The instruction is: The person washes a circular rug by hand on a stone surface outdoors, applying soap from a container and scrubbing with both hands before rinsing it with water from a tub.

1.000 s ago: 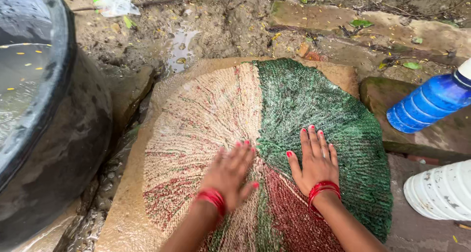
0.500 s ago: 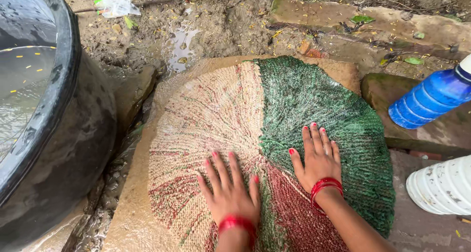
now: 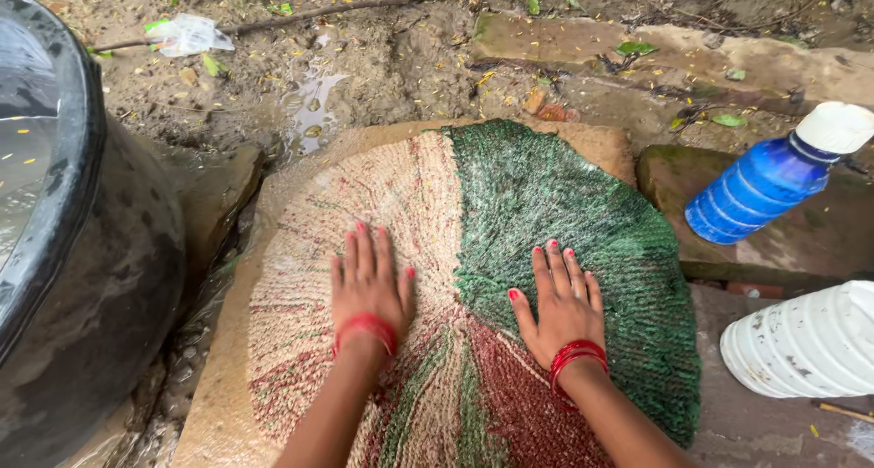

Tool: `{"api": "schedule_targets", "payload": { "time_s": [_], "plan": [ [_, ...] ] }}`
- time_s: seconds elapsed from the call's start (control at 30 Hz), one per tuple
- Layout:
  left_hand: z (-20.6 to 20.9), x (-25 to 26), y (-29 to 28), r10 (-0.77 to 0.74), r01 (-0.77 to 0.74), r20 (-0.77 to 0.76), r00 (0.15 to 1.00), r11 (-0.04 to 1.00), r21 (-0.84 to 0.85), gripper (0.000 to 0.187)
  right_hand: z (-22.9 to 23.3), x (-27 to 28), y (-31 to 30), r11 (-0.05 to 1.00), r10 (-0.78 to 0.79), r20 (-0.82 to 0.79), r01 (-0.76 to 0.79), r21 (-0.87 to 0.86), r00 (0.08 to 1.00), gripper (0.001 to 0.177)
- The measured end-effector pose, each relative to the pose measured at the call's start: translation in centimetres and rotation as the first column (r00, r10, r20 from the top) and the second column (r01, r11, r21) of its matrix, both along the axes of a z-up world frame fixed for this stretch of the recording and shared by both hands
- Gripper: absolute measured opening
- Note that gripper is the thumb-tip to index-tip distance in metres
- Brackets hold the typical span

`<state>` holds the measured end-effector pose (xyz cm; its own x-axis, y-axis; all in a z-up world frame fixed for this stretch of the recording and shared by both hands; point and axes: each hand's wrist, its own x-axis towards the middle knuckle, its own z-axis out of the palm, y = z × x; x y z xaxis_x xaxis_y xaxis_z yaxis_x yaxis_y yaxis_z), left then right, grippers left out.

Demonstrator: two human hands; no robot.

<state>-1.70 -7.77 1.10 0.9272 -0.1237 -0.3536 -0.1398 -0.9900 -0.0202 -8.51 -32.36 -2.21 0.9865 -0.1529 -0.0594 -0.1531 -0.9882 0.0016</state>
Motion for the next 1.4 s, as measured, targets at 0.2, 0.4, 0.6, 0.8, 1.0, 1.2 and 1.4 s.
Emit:
{"api": "schedule_targets", "payload": {
  "time_s": [0.2,0.4,0.6,0.8,1.0,1.2,1.4],
  "plan": [
    [-1.9,-9.7,1.8,-0.190,0.384,0.692,0.696,0.913,-0.137,0.077,-0.6,-0.4,0.6,0.947,0.318,0.202,-0.302,-0.105,0.926,0.070],
    [0.1,4.7,0.5,-0.036,0.050,0.112,0.993,0.991,-0.122,0.077,0.2,0.4,0.2,0.894,0.446,0.027,-0.445,-0.045,0.894,0.071],
    [-1.5,3.6,0.6,0.074,-0.060,0.169,0.983,0.995,-0.086,0.077,0.3,0.1,0.5,0.900,0.436,0.057,-0.436,-0.017,0.898,0.069],
    [-2.3,-7.0,1.4,0.091,-0.056,0.351,0.932,0.993,-0.107,0.084,1.6,0.5,1.0,0.932,0.360,-0.065,-0.362,-0.016,0.931,0.070],
    [-1.9,-8.6,1.4,0.193,-0.141,0.265,0.945,0.969,-0.203,0.085,0.4,4.9,4.9,0.981,0.187,0.001,-0.187,0.041,0.982,0.076],
    [-1.4,-8.3,1.2,0.215,-0.168,0.258,0.942,0.967,-0.191,0.088,1.3,9.3,6.4,0.981,0.193,-0.076,-0.190,0.034,0.978,0.084],
    [-1.4,0.1,-0.9,0.327,-0.301,0.170,0.930,0.940,-0.161,0.084,1.6,9.2,6.7,0.982,0.186,-0.092,-0.189,-0.021,0.978,0.088]
  ]
}}
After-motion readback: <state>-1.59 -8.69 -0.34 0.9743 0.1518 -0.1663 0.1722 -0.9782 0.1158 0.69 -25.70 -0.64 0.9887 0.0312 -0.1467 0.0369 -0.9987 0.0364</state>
